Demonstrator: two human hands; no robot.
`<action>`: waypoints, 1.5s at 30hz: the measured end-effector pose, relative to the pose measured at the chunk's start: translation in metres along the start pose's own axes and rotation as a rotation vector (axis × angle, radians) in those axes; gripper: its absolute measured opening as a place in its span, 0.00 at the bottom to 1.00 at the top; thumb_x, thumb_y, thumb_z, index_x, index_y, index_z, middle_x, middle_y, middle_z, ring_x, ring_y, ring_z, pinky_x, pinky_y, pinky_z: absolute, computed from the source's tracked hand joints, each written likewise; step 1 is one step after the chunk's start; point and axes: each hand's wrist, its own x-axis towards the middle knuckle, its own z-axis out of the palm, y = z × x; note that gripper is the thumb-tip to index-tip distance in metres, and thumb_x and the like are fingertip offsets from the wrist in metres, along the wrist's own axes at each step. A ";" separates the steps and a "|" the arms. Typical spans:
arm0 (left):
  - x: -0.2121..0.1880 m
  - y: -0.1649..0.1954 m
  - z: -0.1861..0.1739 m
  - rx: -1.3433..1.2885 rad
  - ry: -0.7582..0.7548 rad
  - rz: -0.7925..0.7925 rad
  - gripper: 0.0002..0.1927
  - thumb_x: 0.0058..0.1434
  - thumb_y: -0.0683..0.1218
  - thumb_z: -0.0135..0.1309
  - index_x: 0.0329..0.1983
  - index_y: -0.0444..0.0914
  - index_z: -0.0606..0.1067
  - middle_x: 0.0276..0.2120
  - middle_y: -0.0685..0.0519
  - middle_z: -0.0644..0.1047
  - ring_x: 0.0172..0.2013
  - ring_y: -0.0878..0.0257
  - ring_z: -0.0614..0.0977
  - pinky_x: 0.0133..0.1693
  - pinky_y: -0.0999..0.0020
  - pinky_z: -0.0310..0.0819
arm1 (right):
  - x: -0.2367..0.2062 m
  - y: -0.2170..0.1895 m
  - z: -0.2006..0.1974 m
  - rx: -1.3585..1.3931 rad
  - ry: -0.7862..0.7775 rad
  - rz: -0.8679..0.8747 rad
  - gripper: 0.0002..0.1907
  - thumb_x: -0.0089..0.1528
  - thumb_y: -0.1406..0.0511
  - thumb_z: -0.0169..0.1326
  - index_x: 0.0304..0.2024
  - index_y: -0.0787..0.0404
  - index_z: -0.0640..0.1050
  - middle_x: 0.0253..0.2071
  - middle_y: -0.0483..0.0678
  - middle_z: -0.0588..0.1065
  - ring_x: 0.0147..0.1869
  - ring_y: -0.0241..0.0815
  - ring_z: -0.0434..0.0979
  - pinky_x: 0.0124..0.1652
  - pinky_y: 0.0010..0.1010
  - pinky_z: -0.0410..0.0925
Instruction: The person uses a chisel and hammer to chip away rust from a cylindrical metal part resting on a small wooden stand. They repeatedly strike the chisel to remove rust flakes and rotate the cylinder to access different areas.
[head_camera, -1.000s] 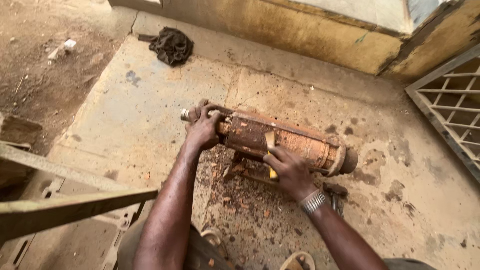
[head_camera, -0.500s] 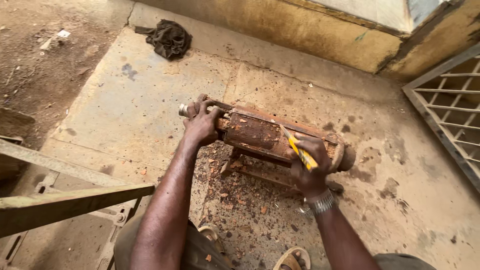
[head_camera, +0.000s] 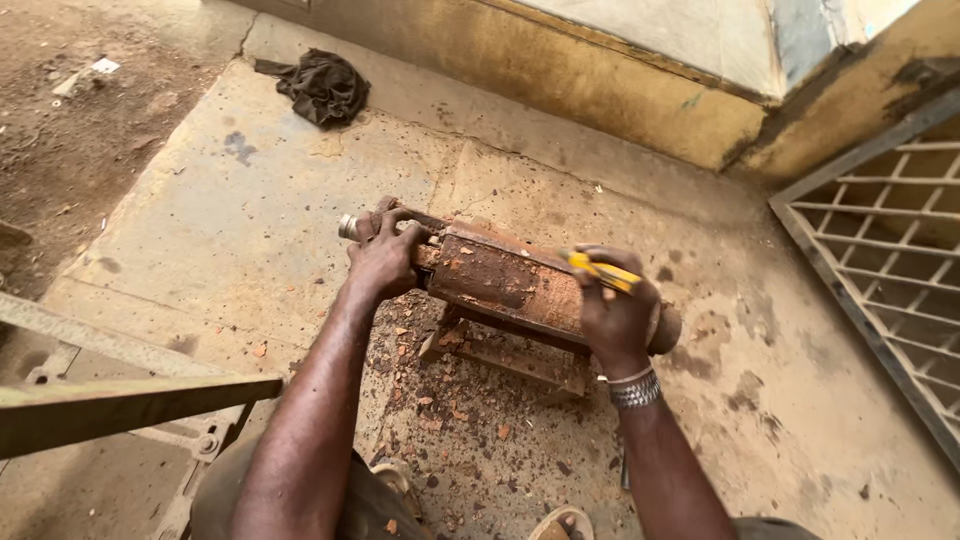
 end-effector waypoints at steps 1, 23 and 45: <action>0.001 -0.001 0.000 0.012 0.008 0.008 0.33 0.52 0.50 0.71 0.62 0.56 0.72 0.75 0.52 0.50 0.71 0.39 0.49 0.59 0.23 0.61 | 0.001 0.003 0.001 0.049 0.066 -0.026 0.10 0.70 0.64 0.58 0.52 0.58 0.74 0.47 0.55 0.81 0.52 0.49 0.85 0.50 0.36 0.82; 0.016 -0.015 0.020 0.084 0.127 0.085 0.36 0.55 0.39 0.62 0.66 0.55 0.68 0.76 0.44 0.46 0.67 0.39 0.55 0.51 0.27 0.69 | 0.002 0.006 0.014 -0.129 -0.172 0.257 0.06 0.64 0.65 0.58 0.41 0.61 0.78 0.38 0.53 0.81 0.38 0.42 0.84 0.31 0.29 0.81; -0.007 0.006 -0.002 0.102 0.052 0.028 0.31 0.57 0.46 0.67 0.63 0.54 0.71 0.75 0.49 0.49 0.72 0.36 0.46 0.55 0.23 0.63 | -0.024 0.026 0.017 0.163 0.232 0.483 0.12 0.71 0.61 0.53 0.45 0.65 0.74 0.26 0.48 0.78 0.25 0.37 0.79 0.25 0.25 0.76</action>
